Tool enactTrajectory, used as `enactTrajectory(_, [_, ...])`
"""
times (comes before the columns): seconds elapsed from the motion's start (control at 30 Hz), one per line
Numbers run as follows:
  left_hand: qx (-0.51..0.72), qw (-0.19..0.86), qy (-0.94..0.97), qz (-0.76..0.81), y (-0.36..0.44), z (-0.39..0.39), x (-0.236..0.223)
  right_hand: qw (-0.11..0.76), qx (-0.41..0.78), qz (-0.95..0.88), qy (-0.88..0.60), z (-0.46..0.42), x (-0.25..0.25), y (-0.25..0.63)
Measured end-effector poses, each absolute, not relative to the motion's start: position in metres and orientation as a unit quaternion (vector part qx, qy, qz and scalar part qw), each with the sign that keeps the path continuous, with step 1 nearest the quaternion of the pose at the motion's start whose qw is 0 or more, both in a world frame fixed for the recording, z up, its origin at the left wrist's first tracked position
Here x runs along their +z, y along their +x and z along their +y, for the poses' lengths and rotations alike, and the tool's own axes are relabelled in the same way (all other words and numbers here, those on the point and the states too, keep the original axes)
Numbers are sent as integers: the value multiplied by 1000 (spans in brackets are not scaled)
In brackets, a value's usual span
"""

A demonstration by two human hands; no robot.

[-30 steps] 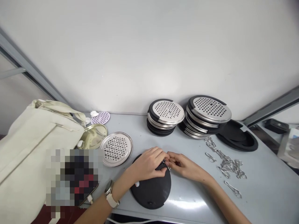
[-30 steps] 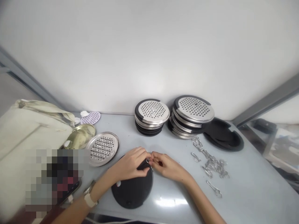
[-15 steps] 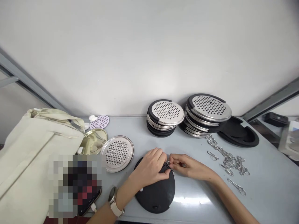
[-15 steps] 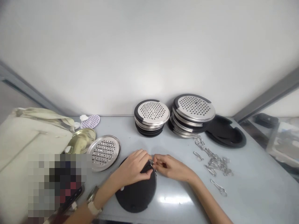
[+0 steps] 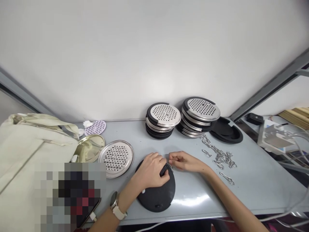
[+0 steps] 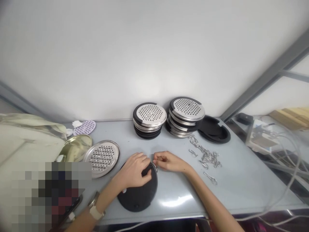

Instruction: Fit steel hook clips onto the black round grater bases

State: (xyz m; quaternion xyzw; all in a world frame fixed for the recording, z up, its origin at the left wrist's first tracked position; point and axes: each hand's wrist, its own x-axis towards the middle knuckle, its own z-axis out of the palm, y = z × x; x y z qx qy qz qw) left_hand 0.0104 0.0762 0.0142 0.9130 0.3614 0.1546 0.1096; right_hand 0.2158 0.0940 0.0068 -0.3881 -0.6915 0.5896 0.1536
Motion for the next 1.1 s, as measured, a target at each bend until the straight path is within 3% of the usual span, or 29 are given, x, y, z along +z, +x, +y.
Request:
enactTrajectory(0.7, [127,90,909,386,10,74,9,174,427,-780,-423,82,5,202])
enactTrajectory(1.1, [148,127,906,377,10,76,10,149,401,-800,-421,80,10,201])
